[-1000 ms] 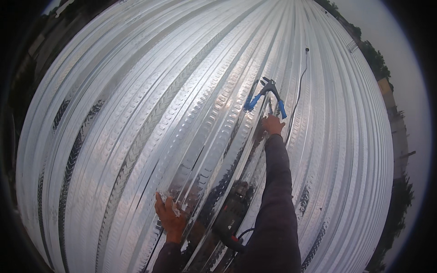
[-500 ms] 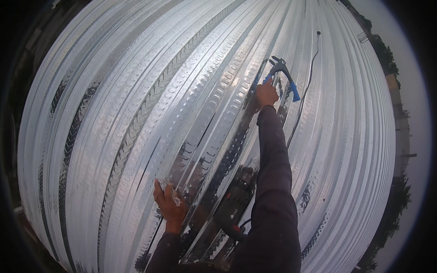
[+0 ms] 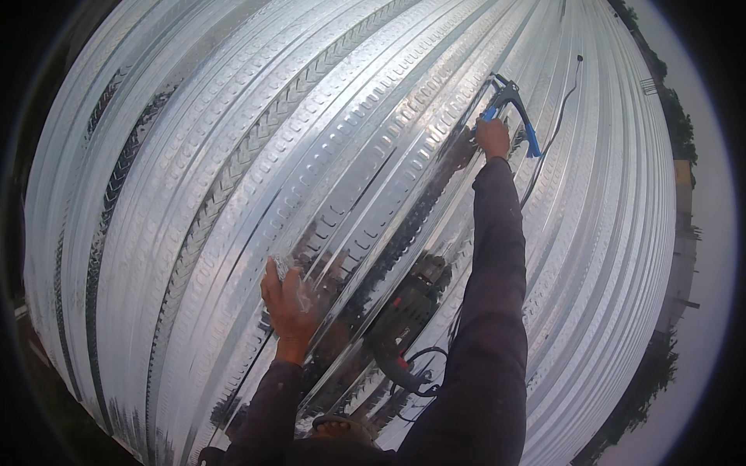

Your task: The person applies sealant along seams of a corrugated metal roof using a caulking gun, then uses a power drill to fasten the panels. The person moves along the roof, repeating the sealing and fastening steps across multiple seams.

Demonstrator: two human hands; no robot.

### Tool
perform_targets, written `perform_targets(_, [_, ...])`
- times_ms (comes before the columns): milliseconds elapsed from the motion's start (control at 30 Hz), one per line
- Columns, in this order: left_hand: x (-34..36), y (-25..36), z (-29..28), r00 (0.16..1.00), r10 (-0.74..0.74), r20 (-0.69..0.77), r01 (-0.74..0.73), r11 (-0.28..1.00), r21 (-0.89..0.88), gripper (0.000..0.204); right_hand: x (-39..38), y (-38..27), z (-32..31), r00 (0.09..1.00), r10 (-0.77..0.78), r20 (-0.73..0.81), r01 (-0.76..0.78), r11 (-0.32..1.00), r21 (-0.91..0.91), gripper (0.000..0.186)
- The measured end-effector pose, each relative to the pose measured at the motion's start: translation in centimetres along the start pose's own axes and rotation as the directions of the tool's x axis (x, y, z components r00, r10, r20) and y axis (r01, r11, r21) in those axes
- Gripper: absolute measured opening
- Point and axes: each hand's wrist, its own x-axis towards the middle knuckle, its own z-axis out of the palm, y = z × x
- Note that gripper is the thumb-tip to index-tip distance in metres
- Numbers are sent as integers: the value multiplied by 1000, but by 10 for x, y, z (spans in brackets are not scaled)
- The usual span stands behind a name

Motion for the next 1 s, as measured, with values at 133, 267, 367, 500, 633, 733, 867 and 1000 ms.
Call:
perform_targets(133, [7,-4,1,999,23,-45,-22,1000,21,46,3,-20,7,997,68,-29,-71,992,-106,44])
perform_targets(267, [2,-2,0,999,45,-7,-45,999,20,47,7,-14,-11,987,153,-40,-156,986,-65,43])
perform_targets(367, [-3,-9,-6,1000,0,17,-1,999,40,47,-13,-11,-44,910,276,309,-414,644,643,38])
perform_targets(500, [1,20,11,999,30,12,-29,996,-85,48,1,67,-126,790,212,575,-598,477,645,31])
perform_targets(633, [3,-1,1,997,-9,-81,0,994,-107,52,-101,-7,-135,837,-21,547,-539,137,831,28])
perform_targets(733, [0,-3,-16,997,-41,-59,31,986,-165,63,-236,1,-139,852,-291,435,-504,-229,833,38])
perform_targets(867, [-33,-29,-41,982,-135,-130,83,935,-345,65,-417,-20,-156,748,-441,496,-626,-224,747,22])
perform_targets(1000, [-117,-92,-107,893,-339,-297,113,806,-581,47,-517,-45,-175,725,-451,520,-528,121,841,23])
